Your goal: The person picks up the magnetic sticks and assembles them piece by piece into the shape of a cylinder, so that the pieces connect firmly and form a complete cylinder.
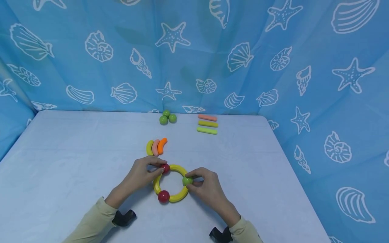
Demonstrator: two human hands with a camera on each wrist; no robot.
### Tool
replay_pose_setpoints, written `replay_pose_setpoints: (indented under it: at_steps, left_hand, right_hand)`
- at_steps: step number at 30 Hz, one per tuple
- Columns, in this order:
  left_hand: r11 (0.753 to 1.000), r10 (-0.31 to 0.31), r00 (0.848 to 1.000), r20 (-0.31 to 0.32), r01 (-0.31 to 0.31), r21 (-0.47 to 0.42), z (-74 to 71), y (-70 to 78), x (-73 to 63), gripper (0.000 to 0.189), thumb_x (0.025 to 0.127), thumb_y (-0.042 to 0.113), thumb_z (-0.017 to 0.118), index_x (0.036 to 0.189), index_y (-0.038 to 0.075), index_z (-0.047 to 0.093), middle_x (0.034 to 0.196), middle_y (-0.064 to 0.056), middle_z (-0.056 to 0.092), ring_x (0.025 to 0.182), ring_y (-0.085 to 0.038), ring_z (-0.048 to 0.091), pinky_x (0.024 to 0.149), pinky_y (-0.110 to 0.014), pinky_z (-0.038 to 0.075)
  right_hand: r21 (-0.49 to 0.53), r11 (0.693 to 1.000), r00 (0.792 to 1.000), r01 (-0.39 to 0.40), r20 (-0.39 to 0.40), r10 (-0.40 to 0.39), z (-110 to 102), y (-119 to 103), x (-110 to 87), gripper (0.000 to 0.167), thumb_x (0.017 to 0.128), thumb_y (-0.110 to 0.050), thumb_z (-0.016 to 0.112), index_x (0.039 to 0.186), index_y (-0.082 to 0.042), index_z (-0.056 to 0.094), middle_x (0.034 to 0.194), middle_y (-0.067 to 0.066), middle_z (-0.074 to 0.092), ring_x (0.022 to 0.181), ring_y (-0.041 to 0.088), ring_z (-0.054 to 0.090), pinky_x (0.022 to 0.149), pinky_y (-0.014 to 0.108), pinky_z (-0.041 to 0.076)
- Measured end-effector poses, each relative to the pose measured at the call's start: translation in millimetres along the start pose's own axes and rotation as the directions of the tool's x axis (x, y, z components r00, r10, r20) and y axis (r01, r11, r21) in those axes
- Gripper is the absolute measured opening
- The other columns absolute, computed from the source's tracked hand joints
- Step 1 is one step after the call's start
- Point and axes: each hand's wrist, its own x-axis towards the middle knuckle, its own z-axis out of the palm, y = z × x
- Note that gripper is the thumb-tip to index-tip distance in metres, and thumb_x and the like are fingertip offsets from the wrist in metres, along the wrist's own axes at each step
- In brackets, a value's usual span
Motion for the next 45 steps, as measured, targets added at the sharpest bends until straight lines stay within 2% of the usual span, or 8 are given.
replay_pose_setpoints:
  at_steps: [12, 20, 24, 28, 32, 38, 41, 45]
  left_hand:
    - [1.000, -0.013, 1.000, -0.015, 0.013, 0.008, 0.6, 1.0, -0.7, 0.027, 0.088, 0.006, 0.076, 0.115, 0.009, 0.073, 0.108, 0.001, 0.068, 0.100, -0.017, 0.063, 0.087, -0.033, 0.056]
    - [1.000, -0.008, 0.997, -0.070, 0.010, 0.028, -5.3, -6.4, -13.8, 0.028, 0.087, 0.009, 0.077, 0.115, 0.011, 0.072, 0.110, -0.001, 0.069, 0.100, -0.018, 0.063, 0.088, -0.038, 0.055]
    - [0.998, -0.028, 0.995, -0.094, 0.032, 0.045, -9.1, -7.2, -22.7, 0.029, 0.086, 0.010, 0.078, 0.115, 0.011, 0.072, 0.109, -0.001, 0.069, 0.098, -0.017, 0.064, 0.086, -0.037, 0.056]
    - [0.997, -0.050, 0.992, -0.118, 0.057, 0.060, -10.5, -1.0, -33.5, 0.027, 0.084, 0.010, 0.080, 0.110, 0.011, 0.072, 0.102, 0.000, 0.068, 0.090, -0.014, 0.064, 0.082, -0.035, 0.057]
    - [0.997, -0.056, 0.991, -0.122, 0.062, 0.045, -9.3, 8.1, -44.2, 0.021, 0.083, 0.010, 0.081, 0.100, 0.012, 0.071, 0.089, 0.006, 0.064, 0.081, -0.011, 0.061, 0.076, -0.032, 0.057]
    - [1.000, -0.007, 0.997, -0.076, 0.009, 0.026, -3.7, 12.9, -57.3, 0.024, 0.081, 0.007, 0.081, 0.100, 0.013, 0.069, 0.087, 0.007, 0.063, 0.078, -0.008, 0.060, 0.071, -0.028, 0.055]
    - [1.000, 0.024, 0.998, -0.050, -0.023, 0.019, -0.6, 13.8, -63.6, 0.025, 0.080, 0.007, 0.081, 0.102, 0.011, 0.069, 0.088, 0.006, 0.063, 0.078, -0.008, 0.060, 0.069, -0.027, 0.055]
    - [0.999, 0.034, 0.999, 0.002, -0.035, 0.029, 4.4, 17.1, -68.5, 0.027, 0.082, 0.013, 0.082, 0.105, 0.012, 0.069, 0.089, 0.008, 0.062, 0.079, -0.009, 0.059, 0.069, -0.024, 0.055]
  right_hand:
    - [0.020, 0.999, 0.999, 0.032, 0.005, -0.032, -1, 1, -2.0, 0.032, 0.076, 0.004, 0.084, 0.101, -0.014, 0.075, 0.101, -0.006, 0.069, 0.098, 0.015, 0.067, 0.075, 0.026, 0.058]
    - [0.059, 0.996, 0.998, 0.061, -0.036, -0.059, -16, 6, -0.6, 0.029, 0.080, -0.002, 0.083, 0.107, -0.007, 0.074, 0.105, 0.000, 0.069, 0.101, 0.021, 0.067, 0.076, 0.025, 0.058]
    - [0.032, 0.995, 0.993, 0.100, -0.063, -0.097, -24, 14, 6.2, 0.027, 0.083, -0.004, 0.081, 0.109, -0.005, 0.073, 0.107, 0.004, 0.069, 0.100, 0.026, 0.068, 0.074, 0.025, 0.058]
    - [-0.023, 0.993, 0.987, 0.119, -0.108, -0.121, -34, 23, 16.3, 0.026, 0.084, -0.004, 0.079, 0.110, -0.004, 0.072, 0.107, 0.009, 0.070, 0.098, 0.026, 0.068, 0.074, 0.025, 0.058]
    - [-0.080, 0.993, 0.983, 0.089, -0.152, -0.100, -45, 30, 29.8, 0.025, 0.086, -0.007, 0.078, 0.110, -0.004, 0.073, 0.107, 0.009, 0.071, 0.098, 0.023, 0.068, 0.074, 0.027, 0.058]
    - [-0.138, 0.989, 0.972, 0.062, -0.216, -0.091, -60, 46, 55.1, 0.025, 0.088, -0.010, 0.076, 0.111, -0.002, 0.072, 0.109, 0.012, 0.071, 0.098, 0.025, 0.068, 0.075, 0.035, 0.059]
    - [-0.171, 0.983, 0.965, 0.072, -0.237, -0.112, -66, 52, 71.2, 0.025, 0.088, -0.008, 0.075, 0.111, 0.000, 0.071, 0.109, 0.014, 0.071, 0.098, 0.027, 0.068, 0.076, 0.039, 0.059]
    - [-0.244, 0.965, 0.956, 0.093, -0.248, -0.155, -71, 52, 94.0, 0.026, 0.088, -0.006, 0.075, 0.112, 0.001, 0.070, 0.110, 0.015, 0.069, 0.099, 0.029, 0.068, 0.077, 0.040, 0.059]
